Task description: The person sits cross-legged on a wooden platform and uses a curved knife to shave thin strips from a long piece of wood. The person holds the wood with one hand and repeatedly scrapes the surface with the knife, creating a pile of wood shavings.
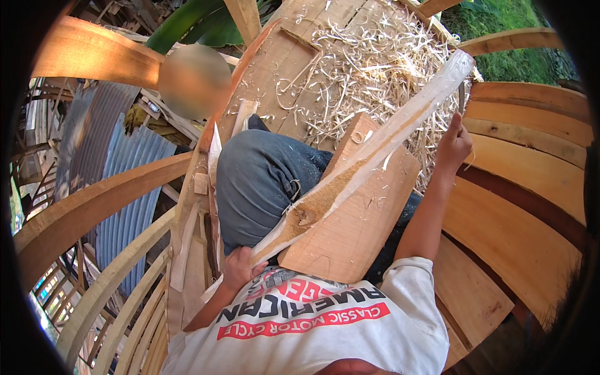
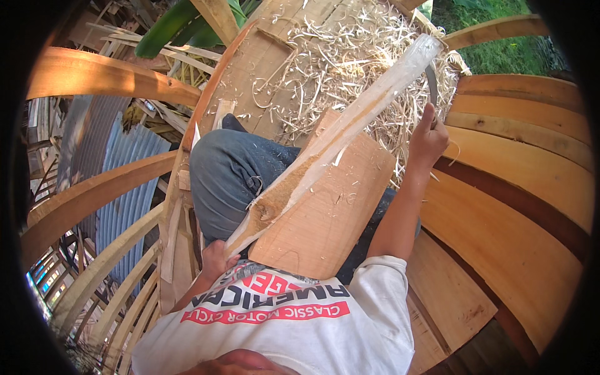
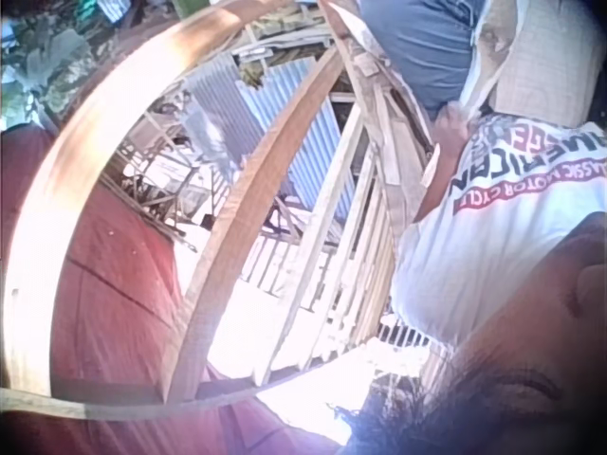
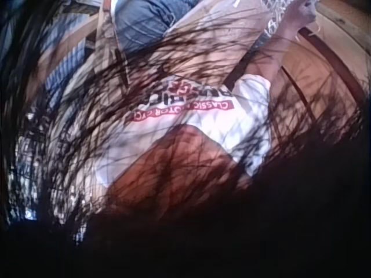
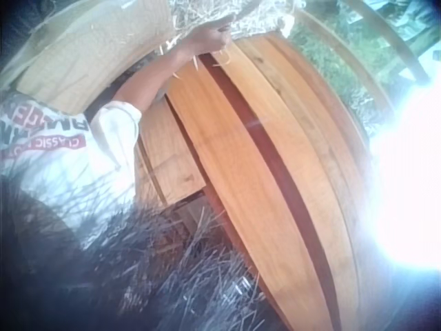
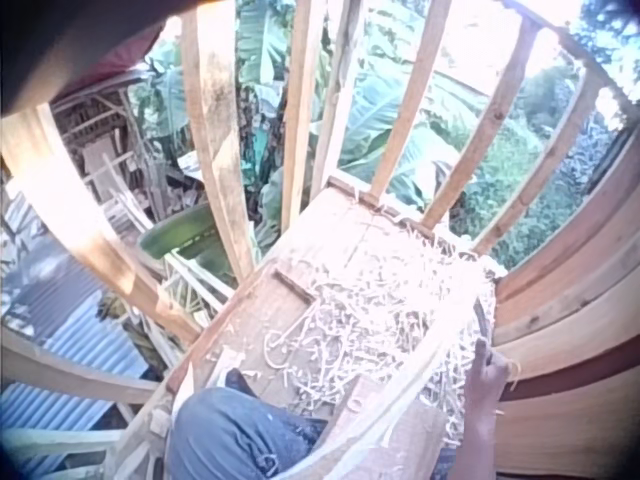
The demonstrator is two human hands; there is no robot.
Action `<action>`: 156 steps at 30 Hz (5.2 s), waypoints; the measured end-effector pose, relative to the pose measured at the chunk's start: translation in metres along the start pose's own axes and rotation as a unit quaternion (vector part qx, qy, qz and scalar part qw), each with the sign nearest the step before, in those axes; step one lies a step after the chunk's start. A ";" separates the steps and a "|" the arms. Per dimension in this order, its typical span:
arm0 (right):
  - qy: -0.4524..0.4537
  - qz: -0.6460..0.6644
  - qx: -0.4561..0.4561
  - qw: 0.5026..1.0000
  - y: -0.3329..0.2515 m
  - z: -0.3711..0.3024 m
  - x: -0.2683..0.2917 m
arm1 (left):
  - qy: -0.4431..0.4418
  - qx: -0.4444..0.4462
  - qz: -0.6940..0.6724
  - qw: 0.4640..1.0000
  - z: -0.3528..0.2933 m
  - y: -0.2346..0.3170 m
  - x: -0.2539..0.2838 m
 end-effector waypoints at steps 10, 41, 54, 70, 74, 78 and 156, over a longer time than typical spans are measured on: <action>-0.136 0.087 0.238 0.958 -0.053 -0.119 0.016 | 0.018 0.028 -0.023 0.999 -0.002 -0.004 -0.002; 0.054 -0.039 0.086 0.994 -0.058 0.033 -0.025 | 0.011 0.044 -0.008 0.999 0.002 -0.001 0.001; 0.067 -0.127 0.111 0.983 -0.076 0.058 -0.013 | 0.022 0.058 -0.005 0.998 0.002 0.002 0.000; 0.090 0.056 0.024 0.994 -0.045 0.084 0.030 | 0.016 0.054 -0.006 0.998 0.003 0.005 0.002; -0.033 0.059 0.050 0.996 -0.034 0.041 -0.005 | 0.015 0.050 0.006 0.999 0.003 0.006 0.001; -0.122 0.167 -0.013 0.978 -0.008 0.003 -0.021 | 0.029 0.052 -0.005 0.998 0.000 0.007 0.002; -0.102 -0.017 0.133 0.986 -0.106 0.055 -0.040 | -0.022 0.093 -0.111 0.989 0.012 0.014 0.013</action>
Point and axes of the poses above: each hand's wrist, its own z-axis towards the middle knuckle, its own x-axis out of the back of the hand, y = z × x, the point moved 4 cm from there along z, towards the middle knuckle, and after that the axes turned 6 degrees about -z, right-handed, at the moved point
